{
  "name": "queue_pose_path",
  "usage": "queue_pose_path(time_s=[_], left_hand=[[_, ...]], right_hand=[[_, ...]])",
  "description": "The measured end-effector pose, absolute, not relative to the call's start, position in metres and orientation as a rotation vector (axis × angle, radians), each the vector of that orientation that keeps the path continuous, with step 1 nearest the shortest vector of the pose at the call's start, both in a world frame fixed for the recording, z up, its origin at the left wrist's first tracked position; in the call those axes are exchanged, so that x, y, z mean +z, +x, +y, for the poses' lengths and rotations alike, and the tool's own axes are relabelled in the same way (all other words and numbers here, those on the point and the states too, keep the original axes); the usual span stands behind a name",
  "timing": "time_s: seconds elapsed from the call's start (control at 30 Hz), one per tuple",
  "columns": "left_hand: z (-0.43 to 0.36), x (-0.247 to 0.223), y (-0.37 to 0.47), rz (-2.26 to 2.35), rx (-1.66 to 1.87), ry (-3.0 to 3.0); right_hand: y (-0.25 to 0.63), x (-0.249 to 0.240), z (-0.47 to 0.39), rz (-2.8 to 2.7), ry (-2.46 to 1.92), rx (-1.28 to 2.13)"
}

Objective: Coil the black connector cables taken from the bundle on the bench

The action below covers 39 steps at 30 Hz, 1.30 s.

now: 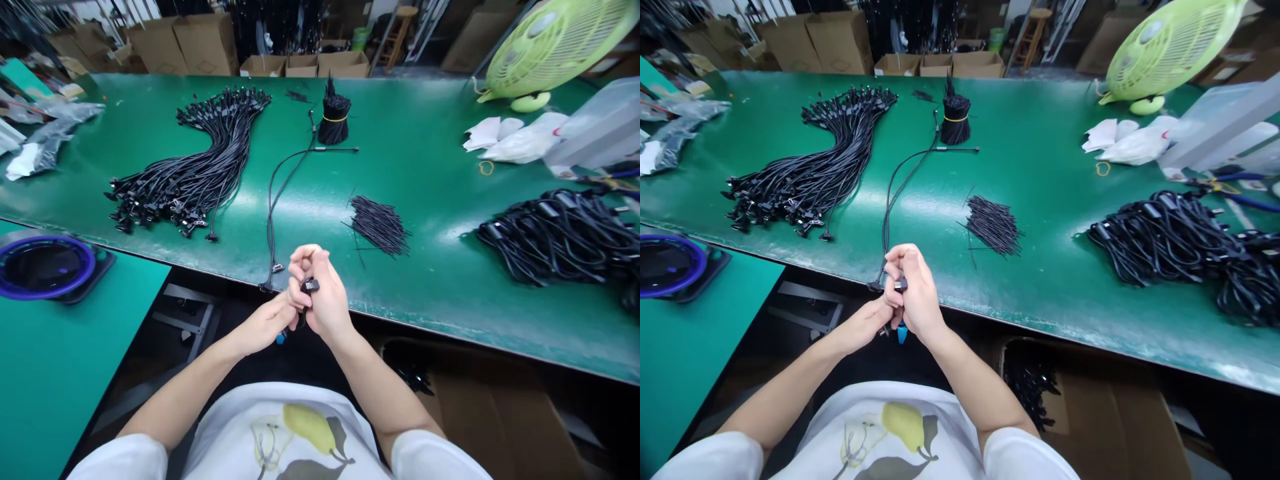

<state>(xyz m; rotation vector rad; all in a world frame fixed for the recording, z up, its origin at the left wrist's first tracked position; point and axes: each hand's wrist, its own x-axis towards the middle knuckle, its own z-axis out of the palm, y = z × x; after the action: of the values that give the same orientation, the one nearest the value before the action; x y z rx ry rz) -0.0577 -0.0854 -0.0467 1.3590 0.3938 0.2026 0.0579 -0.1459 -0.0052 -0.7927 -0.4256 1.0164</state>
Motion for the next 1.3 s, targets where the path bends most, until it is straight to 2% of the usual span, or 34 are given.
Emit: queue_pose_path(time_s=[0.07, 0.23, 0.3, 0.57, 0.83, 0.9, 1.0, 1.07, 1.17, 1.3], left_hand=[[-0.087, -0.046, -0.057, 0.403, 0.211, 1.210], [-0.098, -0.038, -0.055, 0.370, -0.087, 0.653], [-0.100, -0.037, -0.054, 0.380, -0.106, 0.556], [-0.108, -0.045, -0.045, 0.375, 0.030, 0.652], [-0.104, -0.056, -0.044, 0.317, 0.002, 0.829], [-0.096, -0.058, -0.048, 0.351, -0.007, 0.775], [-0.078, -0.052, -0.053, 0.443, 0.080, 0.600], [-0.067, -0.043, -0.052, 0.488, 0.233, 0.485], [-0.059, -0.029, -0.044, 0.442, 0.409, 0.378], [-0.066, -0.020, -0.034, 0.423, 0.469, 0.387]], right_hand=[[0.061, -0.001, -0.141, -0.378, -0.761, 1.094], [0.074, -0.006, -0.129, -0.284, -0.812, 1.243], [0.080, -0.011, -0.125, -0.276, -0.810, 1.250], [0.089, -0.002, -0.131, -0.412, -0.872, 1.257], [0.111, -0.007, -0.139, -0.826, -0.996, 1.362], [0.116, -0.011, -0.145, -0.952, -1.161, 1.065], [0.118, -0.013, -0.164, -1.224, -1.517, 0.220], [0.112, -0.012, -0.180, -1.497, -1.619, -0.146], [0.094, -0.018, -0.191, -1.753, -1.581, -0.179], [0.073, -0.040, -0.181, -1.760, -1.638, -0.232]])
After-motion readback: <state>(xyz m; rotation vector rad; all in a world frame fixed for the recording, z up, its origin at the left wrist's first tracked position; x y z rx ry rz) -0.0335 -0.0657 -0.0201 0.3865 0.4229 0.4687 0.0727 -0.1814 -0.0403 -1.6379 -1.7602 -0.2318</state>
